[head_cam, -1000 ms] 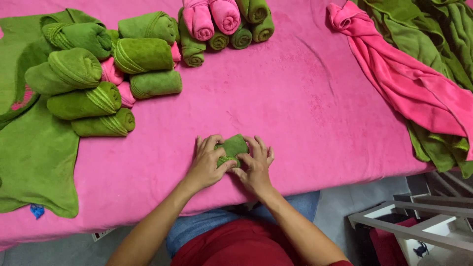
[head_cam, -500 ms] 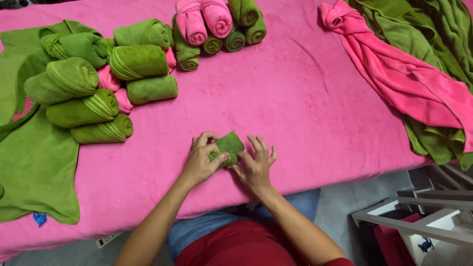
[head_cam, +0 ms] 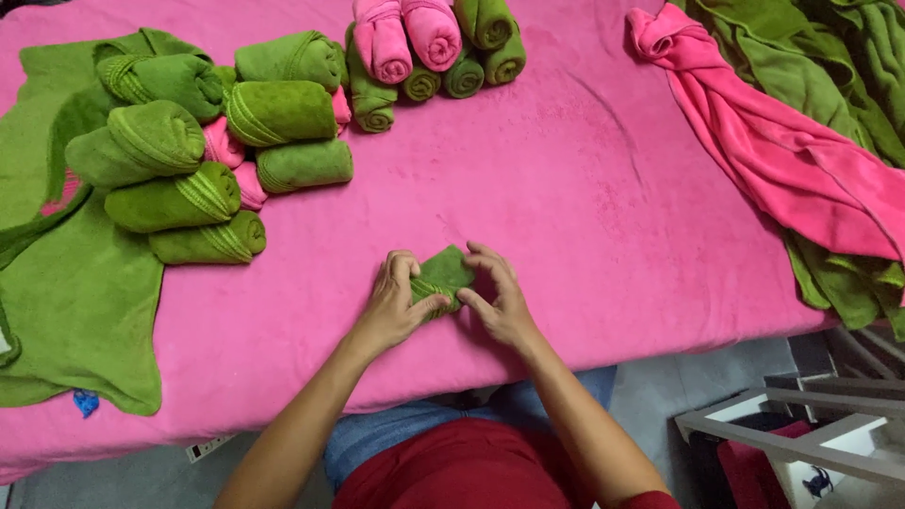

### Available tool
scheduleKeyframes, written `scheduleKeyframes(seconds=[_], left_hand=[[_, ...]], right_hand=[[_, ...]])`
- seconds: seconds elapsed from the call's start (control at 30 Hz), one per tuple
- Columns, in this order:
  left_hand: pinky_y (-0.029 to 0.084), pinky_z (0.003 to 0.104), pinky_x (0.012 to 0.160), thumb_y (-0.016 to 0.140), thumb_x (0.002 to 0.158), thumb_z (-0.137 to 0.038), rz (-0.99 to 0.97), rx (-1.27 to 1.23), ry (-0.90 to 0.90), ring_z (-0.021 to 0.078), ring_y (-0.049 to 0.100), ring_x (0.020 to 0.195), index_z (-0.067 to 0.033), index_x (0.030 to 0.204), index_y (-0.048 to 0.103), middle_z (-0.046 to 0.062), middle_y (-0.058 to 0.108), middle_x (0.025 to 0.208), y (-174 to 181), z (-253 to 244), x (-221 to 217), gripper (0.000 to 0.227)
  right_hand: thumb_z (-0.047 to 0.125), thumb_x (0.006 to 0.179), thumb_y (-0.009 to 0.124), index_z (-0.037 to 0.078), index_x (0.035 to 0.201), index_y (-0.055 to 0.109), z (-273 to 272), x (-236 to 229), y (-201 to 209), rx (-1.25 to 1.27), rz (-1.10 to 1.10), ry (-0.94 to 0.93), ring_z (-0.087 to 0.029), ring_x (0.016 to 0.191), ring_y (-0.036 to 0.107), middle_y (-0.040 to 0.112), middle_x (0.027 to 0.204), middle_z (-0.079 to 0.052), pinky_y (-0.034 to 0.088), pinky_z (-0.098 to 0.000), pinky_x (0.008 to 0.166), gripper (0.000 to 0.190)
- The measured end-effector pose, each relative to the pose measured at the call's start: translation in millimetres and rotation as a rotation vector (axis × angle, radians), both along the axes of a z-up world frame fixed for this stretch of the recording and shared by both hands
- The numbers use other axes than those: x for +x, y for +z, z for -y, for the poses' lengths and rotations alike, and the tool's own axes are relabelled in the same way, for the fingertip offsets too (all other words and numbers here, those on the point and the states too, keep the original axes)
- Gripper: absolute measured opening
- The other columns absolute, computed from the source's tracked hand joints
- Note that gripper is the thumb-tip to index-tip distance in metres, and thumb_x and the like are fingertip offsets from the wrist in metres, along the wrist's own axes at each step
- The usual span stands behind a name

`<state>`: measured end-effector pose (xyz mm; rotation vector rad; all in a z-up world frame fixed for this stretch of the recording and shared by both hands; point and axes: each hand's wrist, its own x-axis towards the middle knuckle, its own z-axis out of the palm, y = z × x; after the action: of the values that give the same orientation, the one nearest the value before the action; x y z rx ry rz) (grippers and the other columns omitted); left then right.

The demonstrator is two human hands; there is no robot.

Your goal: Folding and rolling small towels into decorative cylinders on a massage table in a spa setting.

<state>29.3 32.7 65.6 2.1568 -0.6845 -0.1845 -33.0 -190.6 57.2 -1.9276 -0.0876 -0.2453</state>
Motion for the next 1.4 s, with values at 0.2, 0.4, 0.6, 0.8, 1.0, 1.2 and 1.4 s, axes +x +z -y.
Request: scheduleKeyframes(seconds=[0.2, 0.4, 0.6, 0.8, 1.0, 1.2, 1.4], left_hand=[[0.035, 0.059, 0.114, 0.07, 0.095, -0.054, 0.366, 0.24, 0.051, 0.0418, 0.049, 0.137, -0.0079, 0.154, 0.045, 0.022, 0.048, 0.145, 11, 12, -19, 0.079], [0.031, 0.061, 0.12, 0.087, 0.08, -0.035, 0.312, 0.243, 0.008, 0.0548, 0.041, 0.142, 0.0087, 0.164, 0.016, 0.041, 0.04, 0.152, 8, 7, -19, 0.118], [0.049, 0.05, 0.109, 0.077, 0.096, -0.033, 0.332, -0.309, 0.299, 0.0399, 0.066, 0.125, -0.0013, 0.134, 0.067, 0.021, 0.067, 0.131, -23, -11, -20, 0.05], [0.052, 0.05, 0.107, 0.084, 0.09, -0.028, 0.381, -0.349, 0.307, 0.0393, 0.067, 0.125, 0.0008, 0.143, 0.064, 0.024, 0.067, 0.135, -31, -8, -24, 0.064], [0.058, 0.044, 0.099, 0.088, 0.087, -0.018, 0.413, -0.449, 0.337, 0.0358, 0.073, 0.116, 0.0009, 0.118, 0.075, 0.019, 0.073, 0.132, -37, -11, -24, 0.038], [0.048, 0.052, 0.106, 0.07, 0.098, -0.027, 0.572, -0.013, 0.26, 0.0384, 0.066, 0.122, -0.0007, 0.135, 0.067, 0.022, 0.067, 0.131, -12, -2, -29, 0.045], [0.056, 0.051, 0.093, 0.087, 0.067, -0.057, 0.324, 0.444, 0.08, 0.0414, 0.063, 0.114, 0.0036, 0.156, 0.042, 0.025, 0.063, 0.129, 7, 11, -16, 0.116]], right_hand=[[0.025, 0.111, 0.045, 0.013, 0.151, 0.056, -26, 29, -3, -0.015, 0.135, 0.032, -0.044, 0.142, 0.05, 0.055, 0.153, -0.021, 0.023, -0.0766, 0.116, 0.043], [0.025, 0.094, 0.082, 0.018, 0.11, 0.076, -45, 73, -50, 0.257, 0.119, -0.235, -0.022, 0.097, 0.074, 0.077, 0.101, -0.004, 0.055, -0.0423, 0.09, 0.018], [0.031, 0.089, 0.087, 0.016, 0.112, 0.077, -44, 64, -19, 0.212, 0.016, -0.207, -0.027, 0.102, 0.075, 0.077, 0.105, -0.009, 0.055, -0.045, 0.093, 0.029], [0.029, 0.084, 0.09, 0.015, 0.103, 0.079, -51, 55, -7, 0.047, 0.118, -0.123, -0.028, 0.1, 0.071, 0.068, 0.106, -0.008, 0.055, -0.0461, 0.087, 0.025], [0.02, 0.083, 0.087, 0.015, 0.095, 0.081, -58, 58, -14, 0.113, 0.151, -0.183, -0.026, 0.094, 0.07, 0.069, 0.1, -0.008, 0.053, -0.0408, 0.081, 0.014], [0.02, 0.104, 0.063, 0.006, 0.128, 0.075, -41, 57, -17, 0.233, 0.131, -0.087, -0.034, 0.121, 0.068, 0.072, 0.127, -0.022, 0.051, -0.0496, 0.104, 0.03], [0.018, 0.099, 0.073, 0.009, 0.103, 0.08, -44, 57, -23, 0.209, 0.189, -0.152, -0.026, 0.101, 0.073, 0.076, 0.103, -0.011, 0.055, -0.0393, 0.093, 0.013]])
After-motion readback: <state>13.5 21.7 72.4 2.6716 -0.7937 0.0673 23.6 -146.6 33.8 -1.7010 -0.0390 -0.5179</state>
